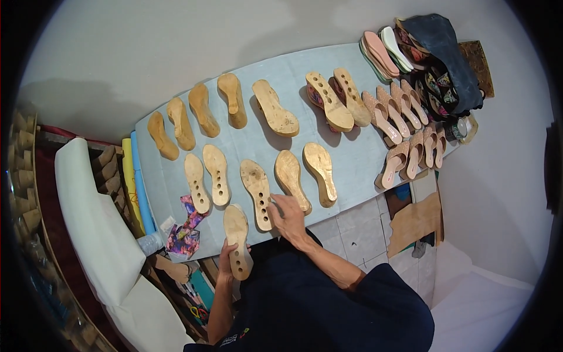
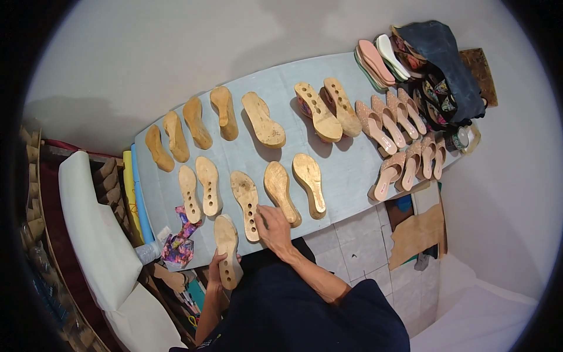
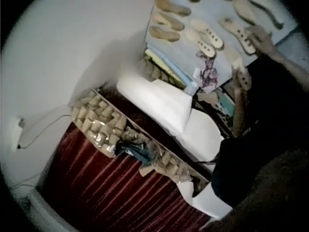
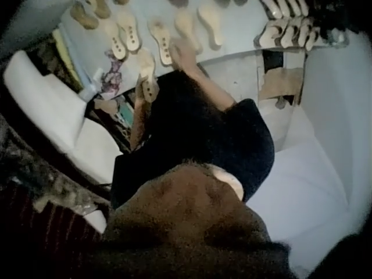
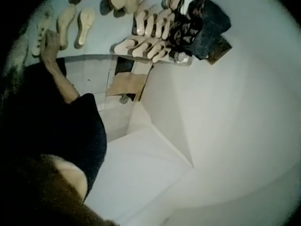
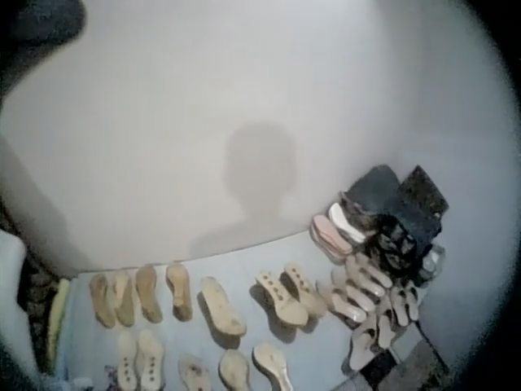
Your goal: Inspecting, marking, and fitting upper components to wooden shoe lasts on a work table.
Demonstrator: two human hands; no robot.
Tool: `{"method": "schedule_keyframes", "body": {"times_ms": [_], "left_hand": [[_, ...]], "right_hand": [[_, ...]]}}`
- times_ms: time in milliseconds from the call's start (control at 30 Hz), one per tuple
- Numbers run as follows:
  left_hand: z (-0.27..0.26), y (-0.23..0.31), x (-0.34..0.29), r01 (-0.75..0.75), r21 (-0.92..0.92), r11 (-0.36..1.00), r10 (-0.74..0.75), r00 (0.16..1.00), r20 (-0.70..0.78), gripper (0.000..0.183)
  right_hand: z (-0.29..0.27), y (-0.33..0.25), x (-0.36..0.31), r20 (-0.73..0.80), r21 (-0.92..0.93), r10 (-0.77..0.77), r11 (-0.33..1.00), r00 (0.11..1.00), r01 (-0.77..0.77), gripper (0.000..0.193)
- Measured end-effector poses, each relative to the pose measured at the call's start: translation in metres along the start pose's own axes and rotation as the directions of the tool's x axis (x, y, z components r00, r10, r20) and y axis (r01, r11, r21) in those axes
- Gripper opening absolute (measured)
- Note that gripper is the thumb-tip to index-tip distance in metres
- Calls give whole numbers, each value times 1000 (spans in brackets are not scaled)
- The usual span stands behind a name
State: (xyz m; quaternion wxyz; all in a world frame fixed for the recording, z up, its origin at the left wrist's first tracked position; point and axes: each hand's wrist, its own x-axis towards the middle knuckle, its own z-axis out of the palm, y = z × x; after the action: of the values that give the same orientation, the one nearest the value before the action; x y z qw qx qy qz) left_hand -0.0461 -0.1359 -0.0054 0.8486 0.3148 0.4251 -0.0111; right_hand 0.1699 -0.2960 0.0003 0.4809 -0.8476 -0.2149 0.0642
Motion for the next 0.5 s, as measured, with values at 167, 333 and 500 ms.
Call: {"method": "schedule_keyframes", "body": {"times_ms": [167, 333, 500], "left_hand": [[7, 5, 11, 18, 66, 998, -13, 997, -75, 53], [-1, 7, 26, 16, 100, 995, -11, 999, -46, 51], [24, 15, 29, 2, 164, 986, 23, 989, -148, 55]], "right_hand": [[-64, 20, 20, -280, -442, -61, 894, 958, -73, 46], [-87, 50, 32, -271, -468, 112, 853, 956, -232, 62], [-99, 86, 32, -248, -172, 199, 954, 948, -245, 51]]}}
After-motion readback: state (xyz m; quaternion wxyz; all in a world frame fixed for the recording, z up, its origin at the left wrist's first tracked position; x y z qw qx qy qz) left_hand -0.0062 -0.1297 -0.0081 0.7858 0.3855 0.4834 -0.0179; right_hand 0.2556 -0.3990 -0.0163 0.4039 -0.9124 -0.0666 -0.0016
